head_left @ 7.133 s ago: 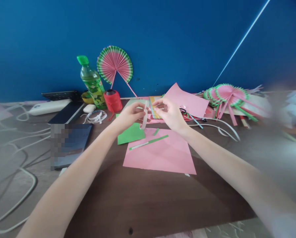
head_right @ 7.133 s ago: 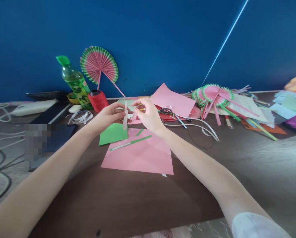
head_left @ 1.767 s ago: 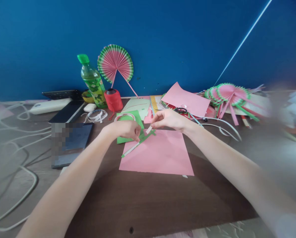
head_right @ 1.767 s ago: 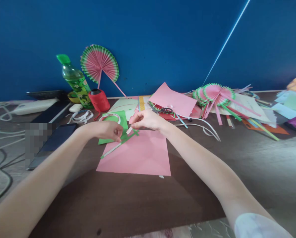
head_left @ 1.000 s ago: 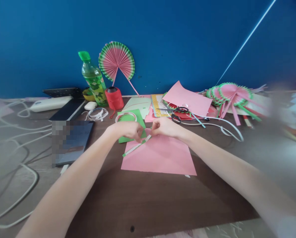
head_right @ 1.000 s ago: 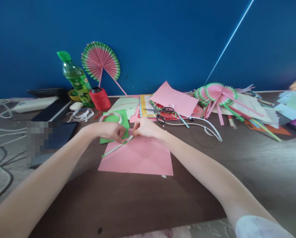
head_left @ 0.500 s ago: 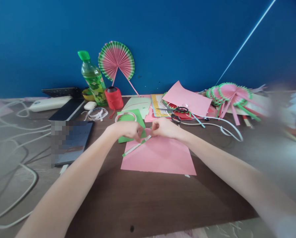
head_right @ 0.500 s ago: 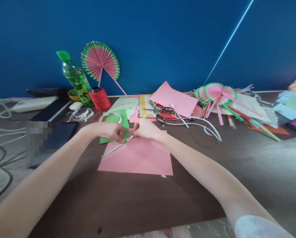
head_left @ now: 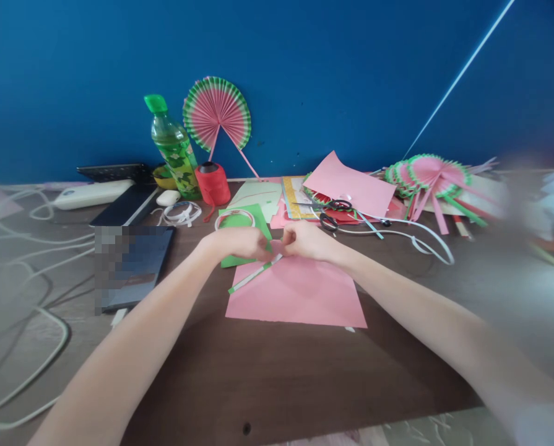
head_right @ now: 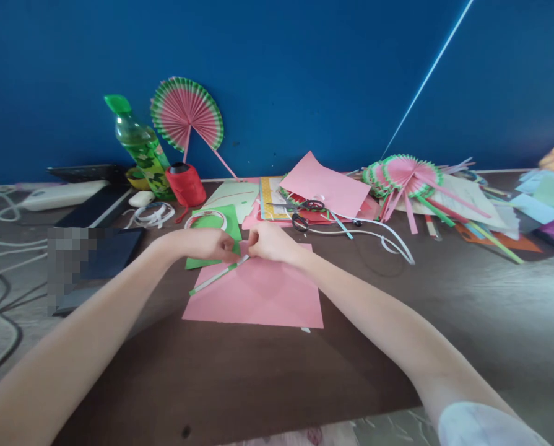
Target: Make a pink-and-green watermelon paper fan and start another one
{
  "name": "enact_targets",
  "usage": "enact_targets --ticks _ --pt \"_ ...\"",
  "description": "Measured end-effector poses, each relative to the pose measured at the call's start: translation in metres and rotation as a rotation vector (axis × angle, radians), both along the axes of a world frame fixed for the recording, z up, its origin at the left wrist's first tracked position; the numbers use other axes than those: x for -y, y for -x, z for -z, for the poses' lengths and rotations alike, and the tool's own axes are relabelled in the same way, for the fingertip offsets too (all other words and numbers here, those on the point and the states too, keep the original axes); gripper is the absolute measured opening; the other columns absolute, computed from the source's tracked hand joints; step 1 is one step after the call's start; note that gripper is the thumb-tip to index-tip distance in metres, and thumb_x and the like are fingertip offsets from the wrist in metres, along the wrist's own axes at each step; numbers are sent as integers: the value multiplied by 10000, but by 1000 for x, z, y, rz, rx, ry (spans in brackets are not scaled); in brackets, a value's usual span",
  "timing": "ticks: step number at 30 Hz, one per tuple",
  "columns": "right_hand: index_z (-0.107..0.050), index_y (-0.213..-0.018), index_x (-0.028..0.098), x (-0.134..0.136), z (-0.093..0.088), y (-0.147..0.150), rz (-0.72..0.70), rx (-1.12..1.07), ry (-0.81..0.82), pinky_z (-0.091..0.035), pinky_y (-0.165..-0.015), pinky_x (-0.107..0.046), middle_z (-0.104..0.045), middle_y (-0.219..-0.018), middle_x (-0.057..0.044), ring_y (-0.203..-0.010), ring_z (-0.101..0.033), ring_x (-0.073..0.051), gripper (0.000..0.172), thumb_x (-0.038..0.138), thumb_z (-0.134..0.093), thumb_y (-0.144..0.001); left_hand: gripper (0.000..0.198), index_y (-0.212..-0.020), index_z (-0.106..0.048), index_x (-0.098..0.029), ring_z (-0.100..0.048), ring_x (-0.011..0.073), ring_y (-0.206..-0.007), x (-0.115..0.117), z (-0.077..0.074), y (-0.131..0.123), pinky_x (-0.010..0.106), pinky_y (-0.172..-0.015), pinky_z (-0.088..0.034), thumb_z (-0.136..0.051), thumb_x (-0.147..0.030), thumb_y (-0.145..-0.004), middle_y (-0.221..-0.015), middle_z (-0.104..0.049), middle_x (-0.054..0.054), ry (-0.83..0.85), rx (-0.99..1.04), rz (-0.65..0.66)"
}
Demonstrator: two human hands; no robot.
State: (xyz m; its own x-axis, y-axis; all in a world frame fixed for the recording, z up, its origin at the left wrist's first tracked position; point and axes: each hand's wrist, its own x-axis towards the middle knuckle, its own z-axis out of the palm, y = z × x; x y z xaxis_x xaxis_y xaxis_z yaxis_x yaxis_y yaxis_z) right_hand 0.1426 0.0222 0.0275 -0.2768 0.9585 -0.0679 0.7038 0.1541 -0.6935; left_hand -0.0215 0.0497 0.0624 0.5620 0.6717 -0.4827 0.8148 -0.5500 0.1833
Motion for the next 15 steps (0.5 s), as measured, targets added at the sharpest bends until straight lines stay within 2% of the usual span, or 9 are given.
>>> enact_targets --ticks 5,15 --pt "-555 -554 167 1 1 1 -9 -3 -16 -317 -466 -201 -612 -601 17 -558 -515 -97 97 90 -612 -575 318 -673 -583 -184 -422 110 -511 3 6 -4 238 -485 -257 -535 -499 -674 -565 -497 -8 -69 -11 -32" --pt "-505 -590 179 1 7 2 -22 88 -90 -300 -454 -205 -615 -645 6 -565 -519 -107 121 62 -534 -579 279 -696 -596 -184 -431 113 -517 5 4 -7 233 -478 -273 -545 -458 -678 -565 -498 -10 -64 -26 -51"
